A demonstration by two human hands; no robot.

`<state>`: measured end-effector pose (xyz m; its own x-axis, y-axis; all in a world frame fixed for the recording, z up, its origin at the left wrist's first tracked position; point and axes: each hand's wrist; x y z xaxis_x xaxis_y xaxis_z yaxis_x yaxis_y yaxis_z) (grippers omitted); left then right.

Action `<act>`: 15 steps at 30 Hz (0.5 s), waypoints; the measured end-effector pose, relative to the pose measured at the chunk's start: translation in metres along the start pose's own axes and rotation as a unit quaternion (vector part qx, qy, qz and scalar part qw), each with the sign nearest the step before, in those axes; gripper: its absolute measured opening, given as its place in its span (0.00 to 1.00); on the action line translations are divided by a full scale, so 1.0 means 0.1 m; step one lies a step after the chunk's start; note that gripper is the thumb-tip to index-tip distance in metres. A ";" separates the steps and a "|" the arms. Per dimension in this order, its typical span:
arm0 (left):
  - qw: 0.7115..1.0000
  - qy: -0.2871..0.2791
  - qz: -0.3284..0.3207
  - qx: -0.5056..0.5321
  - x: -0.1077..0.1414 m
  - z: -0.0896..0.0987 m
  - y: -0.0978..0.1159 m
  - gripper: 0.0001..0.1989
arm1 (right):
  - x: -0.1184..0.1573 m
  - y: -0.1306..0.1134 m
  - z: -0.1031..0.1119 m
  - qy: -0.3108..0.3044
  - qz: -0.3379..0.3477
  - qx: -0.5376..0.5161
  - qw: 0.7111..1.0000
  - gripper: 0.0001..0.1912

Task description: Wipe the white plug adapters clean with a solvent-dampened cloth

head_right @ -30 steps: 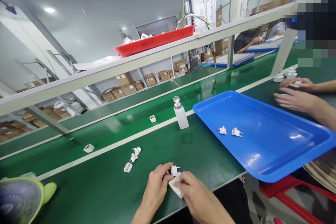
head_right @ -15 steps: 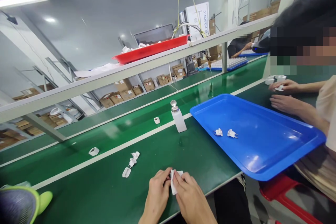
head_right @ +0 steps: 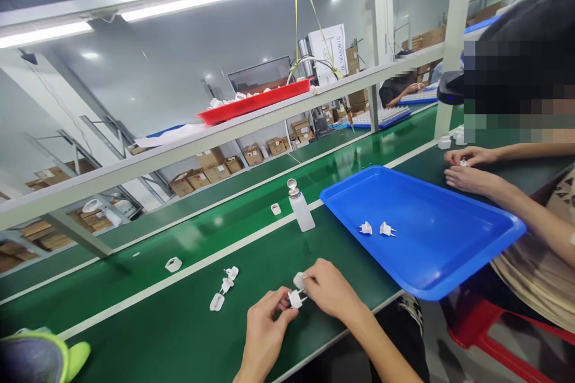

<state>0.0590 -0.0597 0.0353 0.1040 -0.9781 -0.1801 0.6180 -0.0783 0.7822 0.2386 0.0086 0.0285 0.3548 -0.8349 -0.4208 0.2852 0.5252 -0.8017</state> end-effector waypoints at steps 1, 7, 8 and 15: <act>0.998 0.024 0.016 0.053 0.04 0.02 0.08 0.09 | 0.08 -0.05 0.03 0.049 -0.022 -0.015 0.998 0.20; 0.951 0.127 -0.016 0.282 0.26 0.05 0.69 0.16 | 0.65 -0.41 -0.20 0.271 -0.149 -0.316 0.897 0.21; 0.955 0.132 -0.040 0.261 0.27 0.05 0.77 0.15 | 0.69 -0.47 -0.25 0.291 -0.166 -0.400 0.853 0.22; 0.942 0.234 -0.022 0.242 0.24 -0.20 0.99 0.15 | 0.65 -0.77 -0.23 0.336 -0.179 -0.505 0.774 0.24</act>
<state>0.1384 -0.0872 0.0967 0.4879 -0.7888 -0.3738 0.2152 -0.3064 0.9273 0.2193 -0.0900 0.0534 -0.2255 -0.9728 0.0521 -0.7048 0.1260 -0.6981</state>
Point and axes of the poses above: each hand's wrist, its own x-axis away from the middle knuckle, its own z-axis out of the back of the hand, y = z × x, and after that the axes turned 6 degrees about z, right-handed
